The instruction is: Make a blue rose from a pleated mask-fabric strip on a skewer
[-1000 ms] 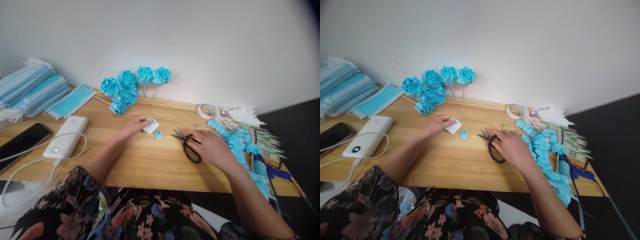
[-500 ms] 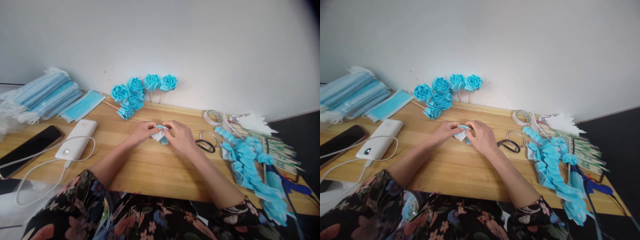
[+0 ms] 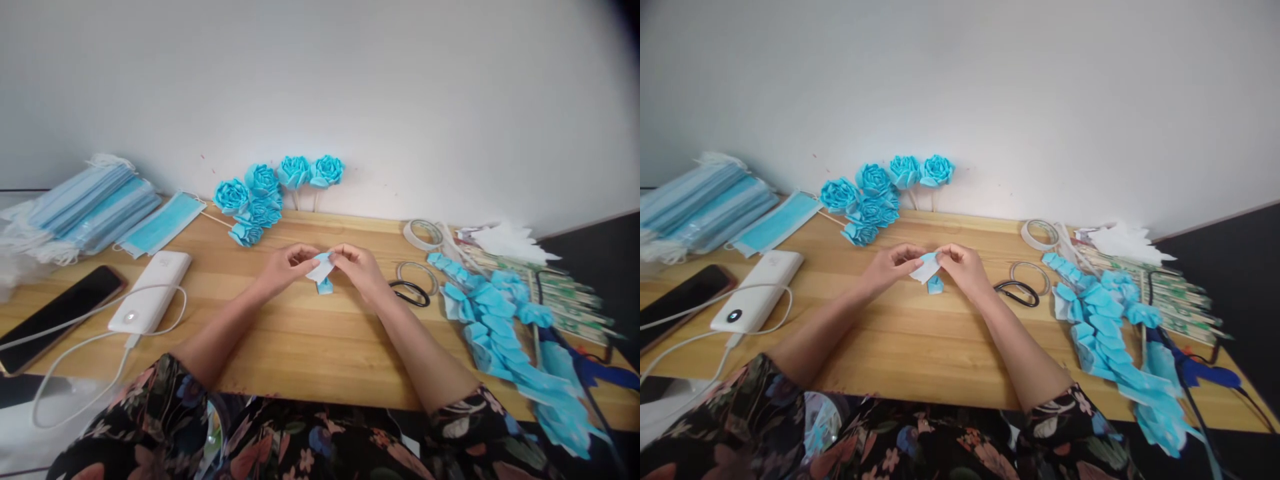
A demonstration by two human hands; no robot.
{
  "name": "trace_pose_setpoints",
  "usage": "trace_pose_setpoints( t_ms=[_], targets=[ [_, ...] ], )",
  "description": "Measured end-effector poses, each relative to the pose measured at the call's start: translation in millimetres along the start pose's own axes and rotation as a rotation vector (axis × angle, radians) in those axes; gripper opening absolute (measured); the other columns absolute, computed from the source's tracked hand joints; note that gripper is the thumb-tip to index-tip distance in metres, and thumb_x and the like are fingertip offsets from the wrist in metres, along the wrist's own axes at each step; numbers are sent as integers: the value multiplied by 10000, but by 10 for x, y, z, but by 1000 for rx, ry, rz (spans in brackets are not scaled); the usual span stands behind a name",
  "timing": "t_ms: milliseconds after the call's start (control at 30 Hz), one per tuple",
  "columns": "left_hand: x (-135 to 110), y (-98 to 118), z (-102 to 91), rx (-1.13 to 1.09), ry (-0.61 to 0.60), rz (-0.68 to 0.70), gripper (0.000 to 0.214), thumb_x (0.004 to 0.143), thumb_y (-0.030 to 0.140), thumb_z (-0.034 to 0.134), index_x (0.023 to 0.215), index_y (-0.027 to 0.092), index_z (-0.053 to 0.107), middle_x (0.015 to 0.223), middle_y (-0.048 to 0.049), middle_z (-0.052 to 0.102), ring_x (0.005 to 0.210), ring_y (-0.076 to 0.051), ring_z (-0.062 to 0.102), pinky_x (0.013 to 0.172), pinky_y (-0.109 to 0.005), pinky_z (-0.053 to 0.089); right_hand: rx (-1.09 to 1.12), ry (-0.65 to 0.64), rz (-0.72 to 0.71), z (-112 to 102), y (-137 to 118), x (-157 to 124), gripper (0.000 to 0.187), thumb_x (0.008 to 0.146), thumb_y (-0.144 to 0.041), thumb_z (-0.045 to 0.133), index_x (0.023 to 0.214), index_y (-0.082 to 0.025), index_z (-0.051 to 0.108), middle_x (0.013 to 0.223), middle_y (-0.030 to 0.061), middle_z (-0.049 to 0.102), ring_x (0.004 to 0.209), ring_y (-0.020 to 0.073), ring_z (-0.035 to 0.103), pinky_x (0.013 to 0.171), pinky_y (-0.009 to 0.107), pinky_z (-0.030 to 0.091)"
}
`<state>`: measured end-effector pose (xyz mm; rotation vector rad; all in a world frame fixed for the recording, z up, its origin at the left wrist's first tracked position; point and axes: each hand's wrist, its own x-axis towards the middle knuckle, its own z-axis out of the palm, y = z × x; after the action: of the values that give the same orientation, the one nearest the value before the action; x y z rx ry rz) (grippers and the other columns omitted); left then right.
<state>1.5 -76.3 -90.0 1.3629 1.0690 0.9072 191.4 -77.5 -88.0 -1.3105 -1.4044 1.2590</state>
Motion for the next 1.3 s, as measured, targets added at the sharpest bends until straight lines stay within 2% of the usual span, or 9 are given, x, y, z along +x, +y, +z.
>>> trace_pose_setpoints(
  t_ms=[133,233,500,567,667,833,967,1167,1300],
  targets=[
    [-7,-36,39,49,19,11,296,694,423,706,804,150,676,758,-14,677,669,-123,574,653,-240,451,-68,-31,-52,13,29,-45,241,787,-407,637,860,-182,682,747,2,659,694,140,588,709,282,473],
    [-1,-56,28,48,87,4,267,715,414,683,692,154,627,642,16,611,601,-101,518,610,-227,408,-37,8,-81,35,35,-61,333,822,-440,623,1043,-191,650,782,6,663,721,150,611,740,300,505],
    [-29,-31,14,-116,153,21,286,715,425,724,689,148,657,604,18,604,573,-88,504,617,-229,420,73,87,-112,62,81,-51,629,851,-402,611,1420,-230,406,827,-2,659,816,181,650,778,339,539],
    [-39,-32,21,-167,158,32,301,704,437,744,686,148,664,608,11,617,575,-90,510,616,-230,424,141,111,-106,38,73,-39,706,828,-403,637,1458,-236,366,877,8,668,862,186,648,769,332,539],
    [-37,-64,33,-217,139,49,331,699,467,760,685,148,670,617,5,624,573,-90,509,610,-230,426,240,61,-118,24,53,-32,740,777,-360,685,1449,-252,394,929,6,666,906,180,634,803,331,543],
    [6,-136,31,-136,112,64,392,772,542,685,731,152,690,665,-15,643,617,-121,548,617,-249,444,290,82,-166,65,81,-19,692,754,-296,677,1407,-257,451,819,-37,591,803,145,608,809,327,555],
    [0,-102,-1,129,263,284,350,868,487,603,956,166,714,907,-56,712,817,-173,634,739,-280,483,194,85,-231,88,119,-19,713,770,-284,663,1437,-247,416,791,-42,590,751,136,604,777,316,542],
    [-87,-14,25,647,368,754,177,848,322,692,972,196,694,1007,-73,709,998,-220,629,897,-359,458,-47,114,-296,138,90,-91,706,789,-279,639,1454,-218,409,749,-40,603,681,130,590,692,286,496],
    [-89,-13,51,793,358,802,129,831,266,694,943,201,688,997,-72,707,960,-222,630,880,-377,455,-75,93,-301,175,85,-118,694,789,-263,626,1449,-230,415,734,-44,594,662,128,583,665,279,485]
  ],
)
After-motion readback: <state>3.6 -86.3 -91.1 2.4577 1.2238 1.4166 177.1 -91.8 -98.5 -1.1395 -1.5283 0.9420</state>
